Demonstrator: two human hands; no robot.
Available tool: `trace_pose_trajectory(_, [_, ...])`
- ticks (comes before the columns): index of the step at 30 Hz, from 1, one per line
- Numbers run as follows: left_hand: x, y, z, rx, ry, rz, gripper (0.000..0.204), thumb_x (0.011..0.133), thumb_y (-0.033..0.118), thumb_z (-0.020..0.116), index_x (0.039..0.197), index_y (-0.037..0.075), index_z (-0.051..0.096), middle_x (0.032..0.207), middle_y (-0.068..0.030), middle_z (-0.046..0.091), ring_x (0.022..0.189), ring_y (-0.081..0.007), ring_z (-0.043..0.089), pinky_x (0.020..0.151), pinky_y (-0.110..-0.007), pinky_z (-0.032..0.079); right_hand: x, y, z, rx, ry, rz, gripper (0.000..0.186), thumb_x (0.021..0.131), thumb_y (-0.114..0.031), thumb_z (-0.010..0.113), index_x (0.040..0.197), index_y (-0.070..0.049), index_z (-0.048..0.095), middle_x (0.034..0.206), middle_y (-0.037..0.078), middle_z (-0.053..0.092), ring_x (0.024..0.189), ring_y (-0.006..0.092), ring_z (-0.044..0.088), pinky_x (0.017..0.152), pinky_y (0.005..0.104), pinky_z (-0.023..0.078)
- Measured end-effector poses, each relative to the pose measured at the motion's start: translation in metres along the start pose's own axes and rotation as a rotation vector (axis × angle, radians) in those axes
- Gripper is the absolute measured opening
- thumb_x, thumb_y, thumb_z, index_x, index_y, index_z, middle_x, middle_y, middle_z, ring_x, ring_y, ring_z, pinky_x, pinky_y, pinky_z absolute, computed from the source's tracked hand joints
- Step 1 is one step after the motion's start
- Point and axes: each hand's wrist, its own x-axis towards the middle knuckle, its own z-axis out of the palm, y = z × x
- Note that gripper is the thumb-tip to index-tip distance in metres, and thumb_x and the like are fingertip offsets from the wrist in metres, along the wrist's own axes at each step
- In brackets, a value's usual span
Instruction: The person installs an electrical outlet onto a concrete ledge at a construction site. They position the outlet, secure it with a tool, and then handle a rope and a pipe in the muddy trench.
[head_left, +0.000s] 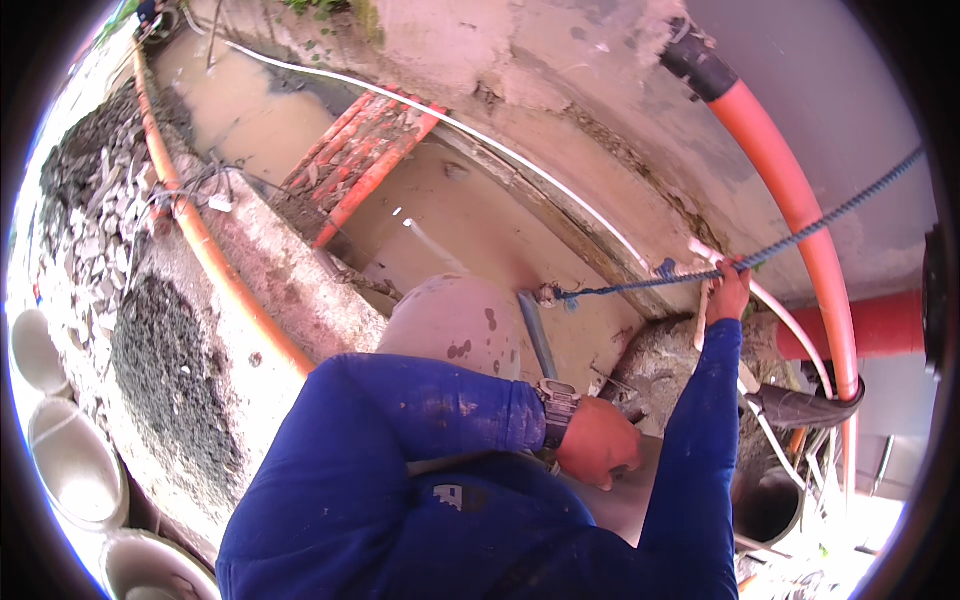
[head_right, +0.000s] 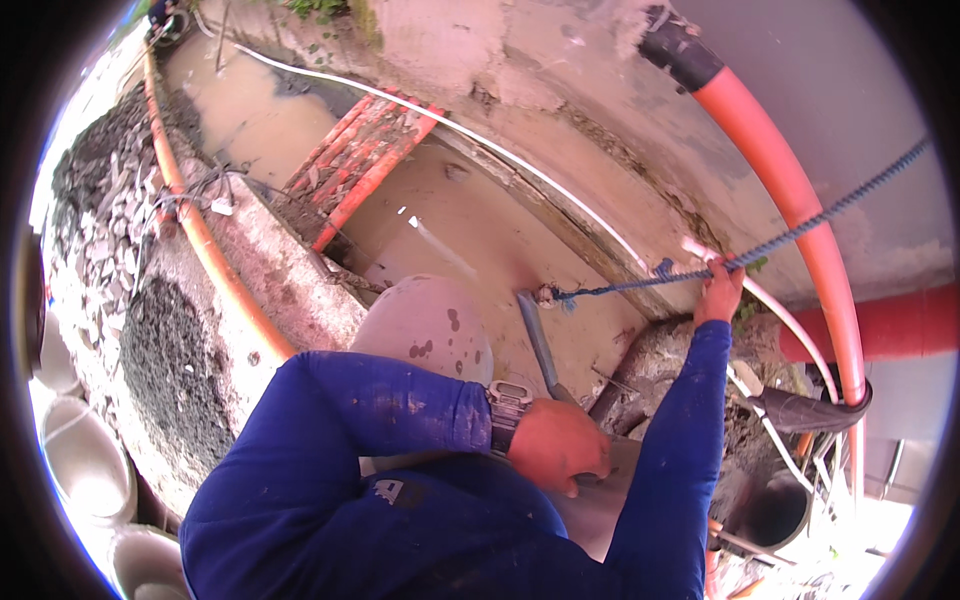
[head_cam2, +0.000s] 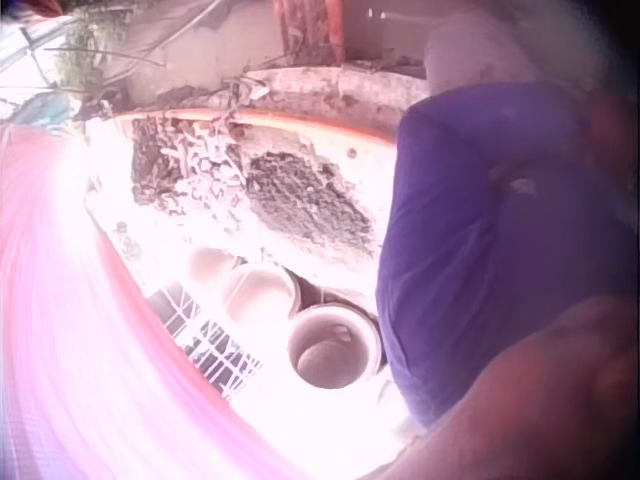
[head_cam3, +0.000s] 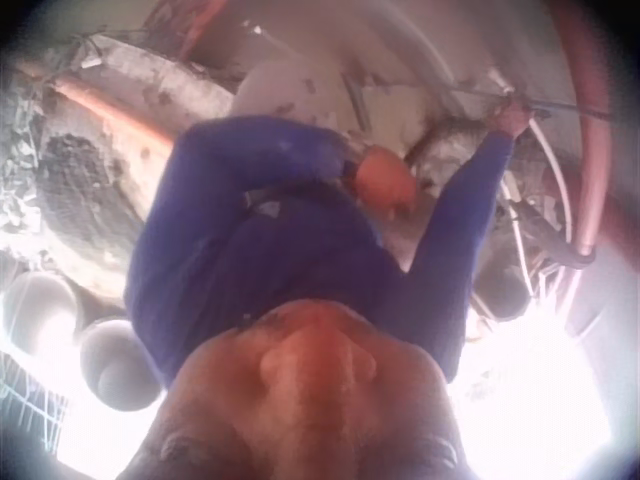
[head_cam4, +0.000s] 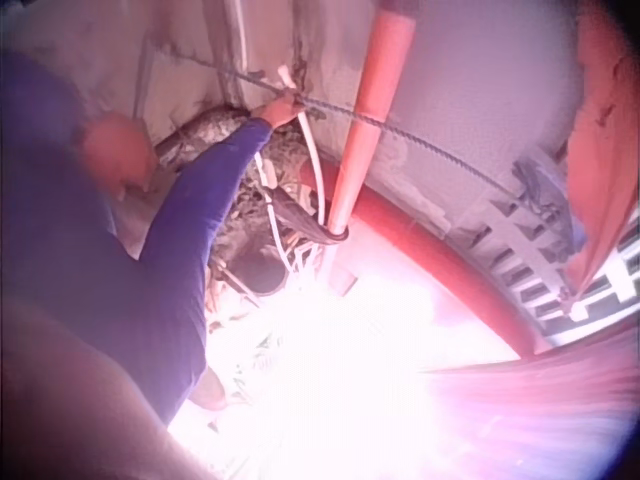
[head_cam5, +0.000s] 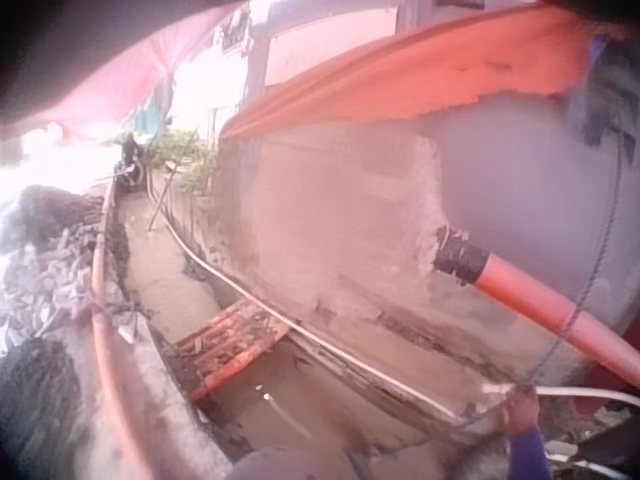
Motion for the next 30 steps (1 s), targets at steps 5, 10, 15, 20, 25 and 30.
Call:
trace_pose_trajectory(5, [-0.002,0.003,-0.002,0.010,0.007,-0.004,0.034,0.080,0.030,0.072,0.102,0.004,0.067,0.099,-0.0177,0.067,0.096,-0.0400,0.066,0.081,-0.051,0.052,-0.003,-0.002,-0.003,0.057,0.006,0.035,0.043,0.085,-0.008,0.065,0.126,-0.015,0.053,0.108,-0.004,0.058,0.101,0.0107,0.053,0.084,0.0321,0.038])
trace_pose_trajectory(10, [0.000,0.002,0.004,0.038,0.047,-0.002,0.032,0.079,0.030,0.073,0.097,0.004,0.068,0.096,-0.0166,0.068,0.095,-0.0395,0.066,0.081,-0.051,0.053,-0.003,-0.004,0.000,0.046,0.002,0.023,0.044,0.085,-0.008,0.065,0.126,-0.015,0.052,0.107,-0.004,0.058,0.101,0.0102,0.053,0.085,0.0319,0.039])
trace_pose_trajectory(15, [0.000,0.001,0.006,0.036,0.071,0.029,0.032,0.079,0.030,0.074,0.097,0.005,0.067,0.096,-0.0171,0.068,0.096,-0.0399,0.066,0.081,-0.050,0.053,-0.004,-0.004,0.000,0.050,-0.014,0.005,0.043,0.085,-0.010,0.065,0.125,-0.016,0.051,0.107,-0.004,0.058,0.102,0.0100,0.052,0.086,0.0322,0.038])
trace_pose_trajectory(20, [0.001,-0.002,0.007,-0.011,0.043,0.016,0.035,0.080,0.030,0.073,0.102,0.003,0.068,0.098,-0.0193,0.069,0.096,-0.0407,0.066,0.082,-0.050,0.052,-0.003,-0.007,0.002,0.029,-0.015,0.042,0.041,0.091,-0.017,0.061,0.130,-0.015,0.049,0.109,-0.001,0.060,0.106,0.0124,0.056,0.090,0.0346,0.039])
trace_pose_trajectory(25, [-0.002,0.002,0.003,0.005,0.015,0.002,0.039,0.081,0.030,0.072,0.107,0.001,0.068,0.099,-0.0214,0.069,0.097,-0.0412,0.066,0.083,-0.049,0.052,-0.001,-0.005,-0.005,-0.036,-0.004,0.041,0.043,0.093,-0.021,0.060,0.133,-0.014,0.048,0.109,0.002,0.061,0.106,0.0143,0.057,0.089,0.0345,0.039])
trace_pose_trajectory(30, [0.001,-0.004,0.008,0.018,0.035,0.029,0.038,0.081,0.031,0.071,0.105,0.001,0.068,0.096,-0.0218,0.069,0.096,-0.0419,0.066,0.082,-0.050,0.052,-0.010,-0.013,0.006,-0.027,-0.009,0.038,0.044,0.091,-0.022,0.061,0.133,-0.015,0.048,0.108,0.002,0.060,0.105,0.0139,0.056,0.088,0.0360,0.036])
